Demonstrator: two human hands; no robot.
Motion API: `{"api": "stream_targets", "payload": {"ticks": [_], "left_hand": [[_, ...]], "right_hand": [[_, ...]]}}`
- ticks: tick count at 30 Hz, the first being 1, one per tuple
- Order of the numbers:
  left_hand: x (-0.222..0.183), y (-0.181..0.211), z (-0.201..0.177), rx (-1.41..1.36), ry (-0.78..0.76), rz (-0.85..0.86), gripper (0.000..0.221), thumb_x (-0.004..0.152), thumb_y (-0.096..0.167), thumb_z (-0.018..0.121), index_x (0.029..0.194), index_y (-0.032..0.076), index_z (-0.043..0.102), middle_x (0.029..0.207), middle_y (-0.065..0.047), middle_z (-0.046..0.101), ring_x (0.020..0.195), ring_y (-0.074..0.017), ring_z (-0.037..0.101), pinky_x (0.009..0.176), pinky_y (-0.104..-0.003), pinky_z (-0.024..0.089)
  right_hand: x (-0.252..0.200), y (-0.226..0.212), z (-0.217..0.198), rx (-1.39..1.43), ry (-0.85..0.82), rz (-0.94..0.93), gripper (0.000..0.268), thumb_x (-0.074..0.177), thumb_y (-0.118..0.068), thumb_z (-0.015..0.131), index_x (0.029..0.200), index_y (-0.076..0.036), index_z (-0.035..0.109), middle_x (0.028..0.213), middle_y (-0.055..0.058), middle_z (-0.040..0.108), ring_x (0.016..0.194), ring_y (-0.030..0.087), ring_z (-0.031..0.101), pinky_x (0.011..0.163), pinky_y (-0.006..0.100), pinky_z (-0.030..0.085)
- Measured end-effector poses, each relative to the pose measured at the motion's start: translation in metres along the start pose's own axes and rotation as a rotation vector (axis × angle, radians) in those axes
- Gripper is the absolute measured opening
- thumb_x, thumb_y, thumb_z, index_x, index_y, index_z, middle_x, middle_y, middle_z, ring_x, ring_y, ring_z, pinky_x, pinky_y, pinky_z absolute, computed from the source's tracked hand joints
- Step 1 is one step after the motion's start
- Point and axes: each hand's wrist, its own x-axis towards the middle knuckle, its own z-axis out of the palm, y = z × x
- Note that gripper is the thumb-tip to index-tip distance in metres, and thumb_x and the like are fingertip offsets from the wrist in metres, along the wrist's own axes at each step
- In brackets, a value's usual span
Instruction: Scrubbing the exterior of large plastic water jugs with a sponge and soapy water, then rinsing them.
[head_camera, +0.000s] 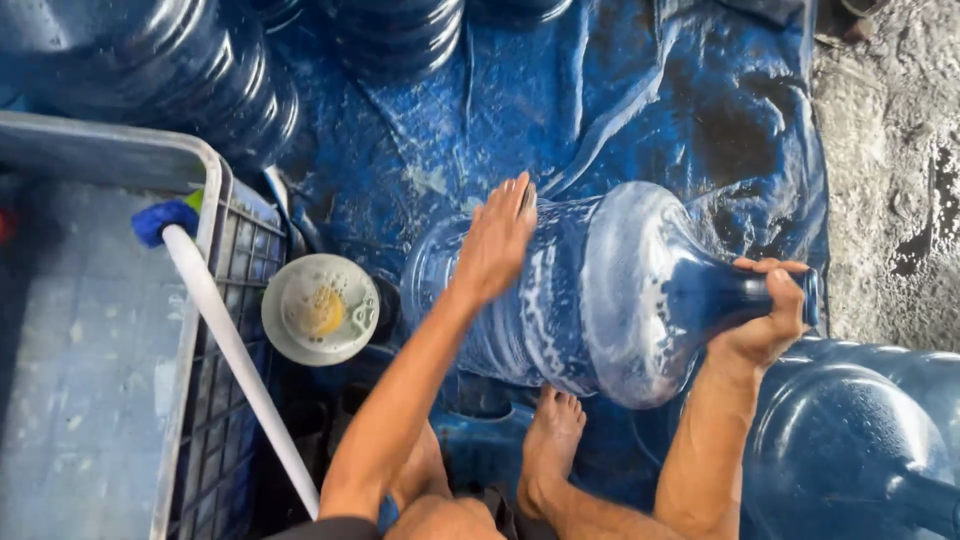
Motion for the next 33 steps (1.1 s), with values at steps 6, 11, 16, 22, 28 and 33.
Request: {"api": "stream_targets", "payload": {"ticks": [6, 11, 16, 22, 28, 33], "left_hand": [[-0.140, -0.060, 0.113, 0.326, 0.259, 0.492, 0.081, 0.107, 0.037, 0.051, 0.167, 0.006, 0.006, 0.174, -0.016, -0.003, 0.162, -0.0344, -0.007, 0.131, -0.050, -0.009], [-0.061, 0.007, 0.033, -0.138, 0.199, 0.315, 0.066, 0.102, 0.022, 0.039, 0.160, -0.001, 0.018, 0.169, -0.024, 0.017, 0.159, -0.0418, 0.013, 0.129, -0.055, 0.011], [-0.050, 0.033, 0.015, -0.324, 0.103, 0.290, 0.056, 0.103, 0.026, 0.040, 0.157, 0.009, 0.034, 0.165, -0.017, 0.032, 0.154, -0.0386, 0.032, 0.124, -0.053, 0.028], [-0.105, 0.013, 0.059, -0.058, 0.240, 0.539, 0.077, 0.099, 0.010, 0.055, 0.162, 0.000, 0.011, 0.169, -0.025, 0.003, 0.159, -0.0500, 0.013, 0.130, -0.056, 0.028], [-0.020, 0.067, -0.007, -0.206, 0.069, 0.200, 0.056, 0.101, 0.022, 0.040, 0.154, 0.005, 0.037, 0.161, -0.016, 0.041, 0.153, -0.0341, 0.034, 0.122, -0.042, 0.029], [-0.111, 0.035, 0.076, 0.065, 0.272, 0.488, 0.072, 0.106, 0.023, 0.047, 0.163, -0.002, 0.010, 0.171, -0.028, 0.010, 0.161, -0.0476, 0.006, 0.130, -0.064, 0.000]], "right_hand": [[0.030, -0.001, -0.017, 0.075, 0.288, 0.180, 0.012, 0.075, -0.028, 0.064, 0.079, -0.017, 0.062, 0.087, 0.003, 0.071, 0.086, 0.018, 0.067, 0.085, 0.032, 0.056], [0.016, 0.006, -0.020, 0.226, 0.169, 0.058, 0.015, 0.078, -0.017, 0.059, 0.093, -0.016, 0.059, 0.090, 0.002, 0.066, 0.091, 0.019, 0.066, 0.093, 0.035, 0.053], [0.007, 0.001, 0.001, 0.251, 0.056, 0.003, 0.024, 0.080, -0.014, 0.058, 0.104, -0.013, 0.060, 0.093, -0.003, 0.066, 0.097, 0.016, 0.070, 0.104, 0.032, 0.048], [0.014, 0.001, 0.003, 0.178, 0.100, 0.025, 0.011, 0.083, -0.015, 0.056, 0.091, -0.014, 0.064, 0.090, 0.003, 0.069, 0.095, 0.015, 0.066, 0.100, 0.027, 0.048], [-0.018, 0.004, 0.010, 0.169, -0.149, -0.062, 0.030, 0.082, -0.014, 0.054, 0.112, -0.017, 0.057, 0.095, -0.001, 0.062, 0.107, 0.018, 0.065, 0.112, 0.035, 0.049], [0.007, -0.010, 0.025, 0.046, 0.156, -0.008, 0.010, 0.082, -0.023, 0.062, 0.081, -0.014, 0.067, 0.089, 0.000, 0.068, 0.095, 0.013, 0.066, 0.103, 0.028, 0.048]]}}
